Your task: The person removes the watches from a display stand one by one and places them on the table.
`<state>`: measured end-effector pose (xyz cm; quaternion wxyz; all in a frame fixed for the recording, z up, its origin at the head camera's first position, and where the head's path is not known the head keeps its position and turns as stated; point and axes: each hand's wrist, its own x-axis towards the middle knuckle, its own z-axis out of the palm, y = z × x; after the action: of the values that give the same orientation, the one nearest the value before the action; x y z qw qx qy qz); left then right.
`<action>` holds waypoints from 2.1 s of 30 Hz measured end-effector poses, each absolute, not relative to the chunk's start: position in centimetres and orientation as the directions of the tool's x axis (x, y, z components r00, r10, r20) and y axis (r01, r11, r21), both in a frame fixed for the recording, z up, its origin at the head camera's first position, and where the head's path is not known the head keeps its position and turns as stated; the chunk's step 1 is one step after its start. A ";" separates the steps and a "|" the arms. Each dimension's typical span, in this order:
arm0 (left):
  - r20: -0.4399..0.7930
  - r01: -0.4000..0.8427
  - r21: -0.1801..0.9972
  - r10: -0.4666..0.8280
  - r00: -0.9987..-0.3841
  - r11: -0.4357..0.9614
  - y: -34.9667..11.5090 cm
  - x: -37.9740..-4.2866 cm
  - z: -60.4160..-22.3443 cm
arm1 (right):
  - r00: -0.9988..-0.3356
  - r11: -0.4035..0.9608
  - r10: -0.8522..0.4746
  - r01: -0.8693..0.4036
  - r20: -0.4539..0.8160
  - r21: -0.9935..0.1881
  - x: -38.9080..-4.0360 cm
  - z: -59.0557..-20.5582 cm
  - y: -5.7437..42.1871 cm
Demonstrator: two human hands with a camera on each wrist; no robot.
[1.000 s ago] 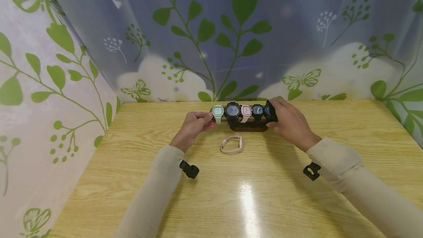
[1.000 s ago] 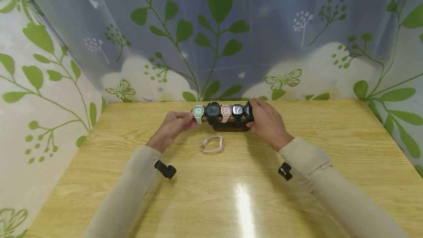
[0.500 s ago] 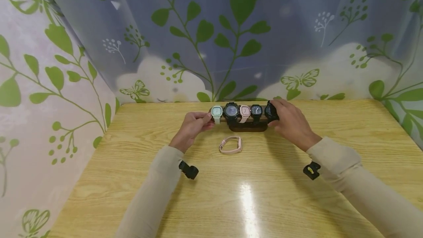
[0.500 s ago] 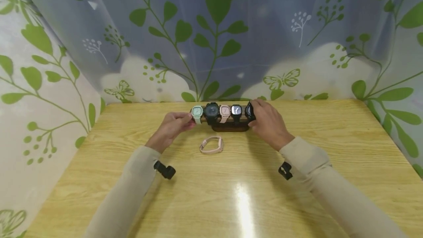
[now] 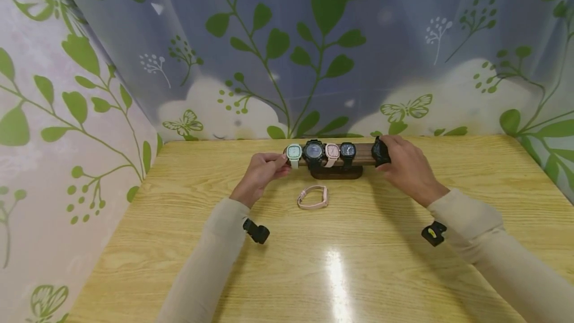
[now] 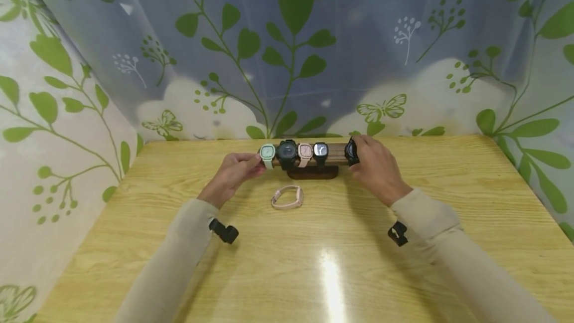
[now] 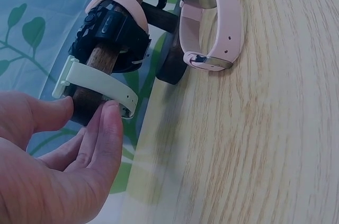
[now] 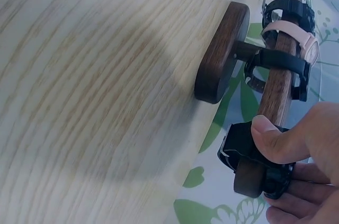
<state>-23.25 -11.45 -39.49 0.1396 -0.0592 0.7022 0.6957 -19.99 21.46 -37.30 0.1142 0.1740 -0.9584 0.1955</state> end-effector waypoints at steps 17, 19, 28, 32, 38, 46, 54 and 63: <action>-0.281 -0.279 0.960 0.104 -0.954 0.030 -11.3 -23.2 -39.4 | -0.935 0.877 -0.212 -0.311 0.285 -0.366 -19.0 -37.3 24.0; -0.280 -0.278 0.960 0.105 -0.954 0.029 -11.4 -23.2 -39.4 | -0.938 0.878 -0.201 -0.300 0.283 -0.373 -18.8 -37.3 24.3; -0.283 -0.281 0.959 0.105 -0.953 0.027 -11.5 -23.1 -39.4 | -0.935 0.881 -0.173 -0.287 0.308 -0.377 -18.1 -37.3 25.4; -0.284 -0.283 0.959 0.105 -0.953 0.026 -11.5 -23.1 -39.4 | -0.933 0.883 -0.170 -0.287 0.317 -0.372 -17.5 -37.4 25.7; -0.282 -0.281 0.959 0.106 -0.954 0.025 -11.4 -23.3 -39.5 | -0.947 0.882 -0.151 -0.258 0.283 -0.394 -16.2 -37.8 25.6; -0.281 -0.280 0.960 0.108 -0.954 0.027 -11.4 -23.3 -39.4 | -0.948 0.867 -0.172 -0.276 0.269 -0.416 -14.5 -38.2 24.2; -0.278 -0.277 0.961 0.108 -0.954 0.027 -11.4 -23.3 -39.3 | -0.955 0.852 -0.182 -0.273 0.236 -0.446 -13.8 -38.6 22.8; -0.282 -0.281 0.959 0.104 -0.954 0.026 -11.3 -23.2 -39.3 | -0.976 0.805 -0.172 -0.216 0.131 -0.553 -13.6 -39.5 21.2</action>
<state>-23.22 -11.34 -39.35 0.1384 -0.0629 0.7027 0.6950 -13.60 21.24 -39.50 0.0370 0.1023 -0.9492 0.2952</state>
